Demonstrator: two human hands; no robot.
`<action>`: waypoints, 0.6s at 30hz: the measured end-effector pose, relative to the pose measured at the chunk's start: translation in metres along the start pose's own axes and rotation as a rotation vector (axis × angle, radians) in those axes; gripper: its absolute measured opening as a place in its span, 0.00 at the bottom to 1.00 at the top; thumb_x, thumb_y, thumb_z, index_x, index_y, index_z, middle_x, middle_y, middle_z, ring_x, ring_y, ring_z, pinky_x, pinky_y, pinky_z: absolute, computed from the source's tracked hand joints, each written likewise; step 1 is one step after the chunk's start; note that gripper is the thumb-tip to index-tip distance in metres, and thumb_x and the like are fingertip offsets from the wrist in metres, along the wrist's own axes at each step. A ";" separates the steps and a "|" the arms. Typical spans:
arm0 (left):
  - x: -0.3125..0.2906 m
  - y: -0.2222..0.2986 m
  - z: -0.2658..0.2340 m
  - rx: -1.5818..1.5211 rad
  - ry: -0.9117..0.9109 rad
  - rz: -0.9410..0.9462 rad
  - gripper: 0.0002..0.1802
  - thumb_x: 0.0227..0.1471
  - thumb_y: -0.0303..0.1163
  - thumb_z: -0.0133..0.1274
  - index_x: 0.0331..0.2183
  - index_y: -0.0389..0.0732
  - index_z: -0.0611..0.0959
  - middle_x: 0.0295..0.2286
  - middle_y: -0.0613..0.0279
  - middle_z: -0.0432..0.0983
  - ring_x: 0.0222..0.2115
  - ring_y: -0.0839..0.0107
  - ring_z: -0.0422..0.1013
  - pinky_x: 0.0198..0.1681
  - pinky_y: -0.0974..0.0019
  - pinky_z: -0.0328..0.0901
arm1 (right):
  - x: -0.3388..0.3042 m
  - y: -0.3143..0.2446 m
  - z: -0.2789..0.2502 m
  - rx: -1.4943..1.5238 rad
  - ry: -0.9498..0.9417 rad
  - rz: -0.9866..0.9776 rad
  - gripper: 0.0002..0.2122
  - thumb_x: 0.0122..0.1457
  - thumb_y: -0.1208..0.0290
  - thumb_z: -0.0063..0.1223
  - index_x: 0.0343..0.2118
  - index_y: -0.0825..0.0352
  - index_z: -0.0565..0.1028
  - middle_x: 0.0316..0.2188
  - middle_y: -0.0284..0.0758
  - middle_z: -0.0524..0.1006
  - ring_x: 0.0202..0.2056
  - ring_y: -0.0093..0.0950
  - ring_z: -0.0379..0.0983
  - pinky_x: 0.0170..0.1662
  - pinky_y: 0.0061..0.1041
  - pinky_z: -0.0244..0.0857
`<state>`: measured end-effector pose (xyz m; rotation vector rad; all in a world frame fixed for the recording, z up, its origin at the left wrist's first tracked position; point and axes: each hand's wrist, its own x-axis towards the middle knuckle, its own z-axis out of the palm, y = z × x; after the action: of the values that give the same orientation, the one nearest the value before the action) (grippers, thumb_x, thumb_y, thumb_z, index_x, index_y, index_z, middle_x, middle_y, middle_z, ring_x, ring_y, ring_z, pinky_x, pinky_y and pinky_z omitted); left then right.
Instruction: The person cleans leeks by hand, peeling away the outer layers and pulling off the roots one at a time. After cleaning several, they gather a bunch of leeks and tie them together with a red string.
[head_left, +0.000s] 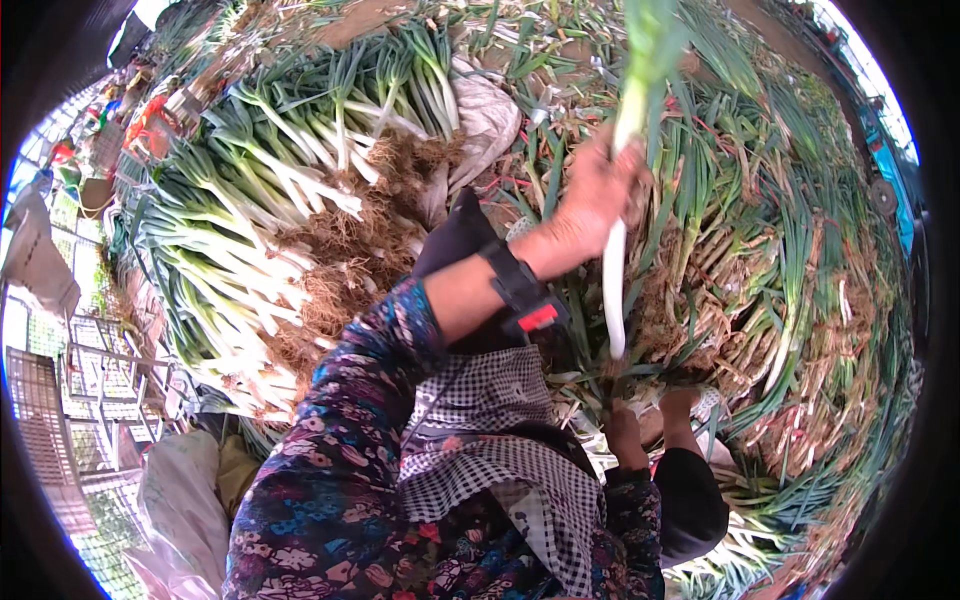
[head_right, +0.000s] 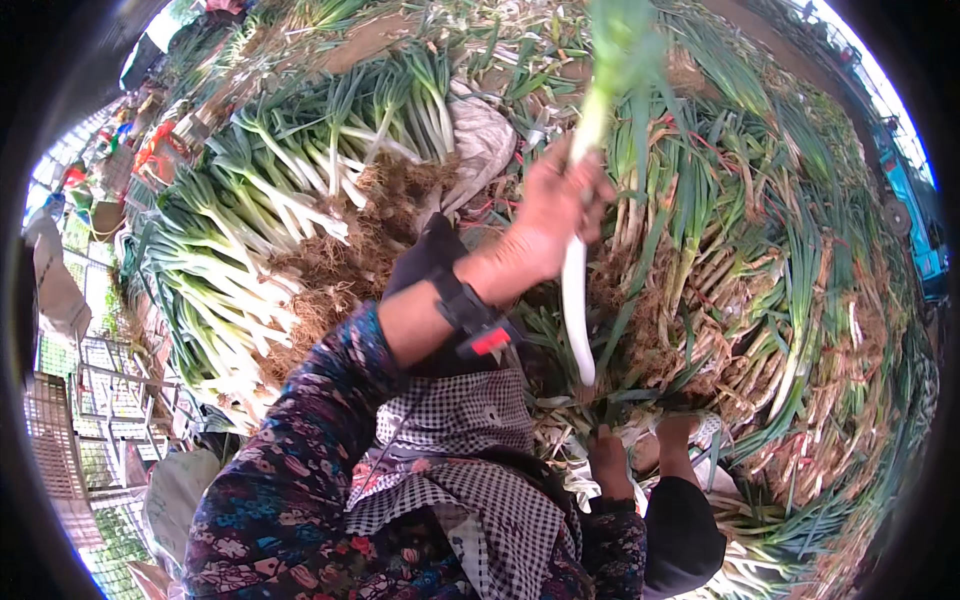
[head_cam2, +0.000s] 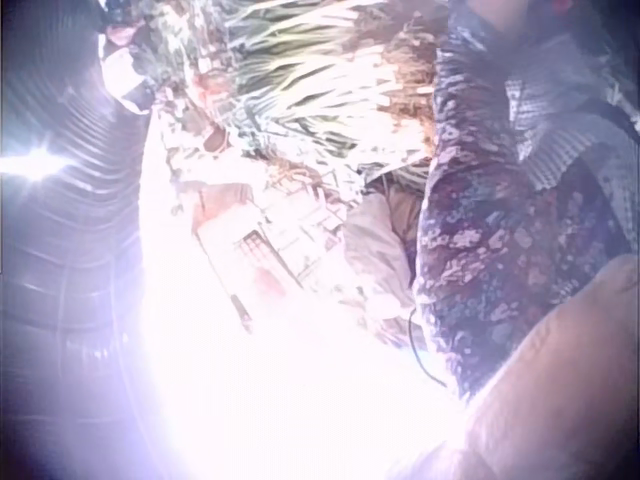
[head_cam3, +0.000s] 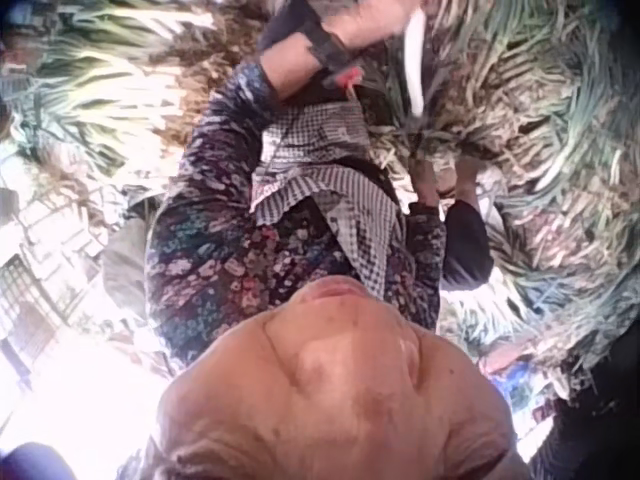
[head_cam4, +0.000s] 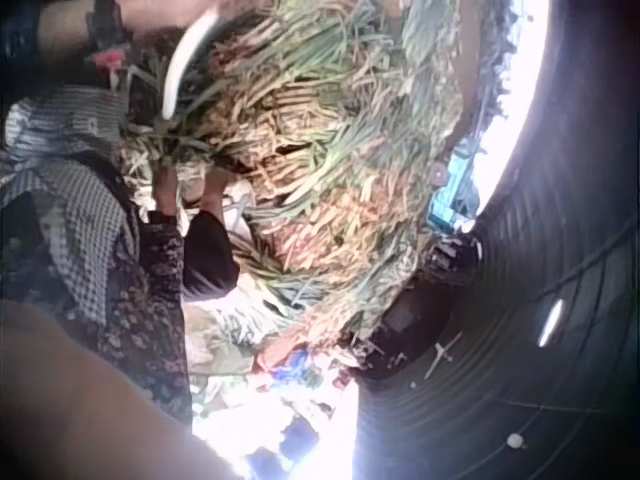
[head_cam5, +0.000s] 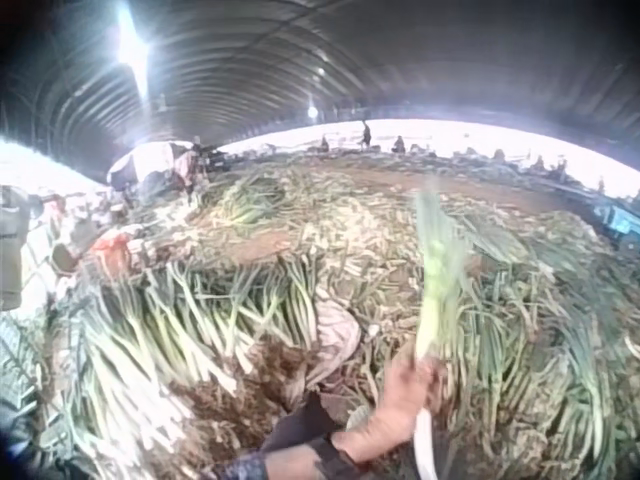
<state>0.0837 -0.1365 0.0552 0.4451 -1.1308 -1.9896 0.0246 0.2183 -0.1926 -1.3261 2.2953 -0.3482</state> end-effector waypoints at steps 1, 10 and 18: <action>0.016 0.008 -0.011 0.067 0.065 0.076 0.08 0.59 0.36 0.46 0.38 0.44 0.68 0.20 0.67 0.69 0.11 0.81 0.59 0.09 0.76 0.55 | 0.004 0.004 -0.001 -0.002 0.000 0.007 0.08 0.54 0.70 0.46 0.33 0.70 0.69 0.24 0.50 0.75 0.29 0.51 0.71 0.31 0.45 0.64; 0.157 0.189 -0.319 1.976 0.583 0.483 0.07 0.51 0.29 0.49 0.35 0.39 0.75 0.28 0.52 0.75 0.29 0.62 0.73 0.32 0.60 0.68 | 0.016 0.025 0.017 0.309 -0.275 0.101 0.08 0.55 0.70 0.47 0.34 0.71 0.70 0.23 0.51 0.74 0.25 0.46 0.73 0.28 0.38 0.66; 0.075 0.120 -0.476 1.336 0.885 -0.100 0.14 0.48 0.38 0.52 0.32 0.38 0.82 0.23 0.61 0.75 0.25 0.70 0.70 0.27 0.65 0.65 | 0.036 0.015 0.038 0.359 -0.219 -0.007 0.08 0.56 0.73 0.44 0.27 0.72 0.71 0.21 0.45 0.73 0.25 0.41 0.72 0.29 0.37 0.64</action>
<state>0.3898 -0.4968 -0.0961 1.8185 -1.6238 -0.5969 0.0175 0.1953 -0.2410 -1.1303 1.9384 -0.5584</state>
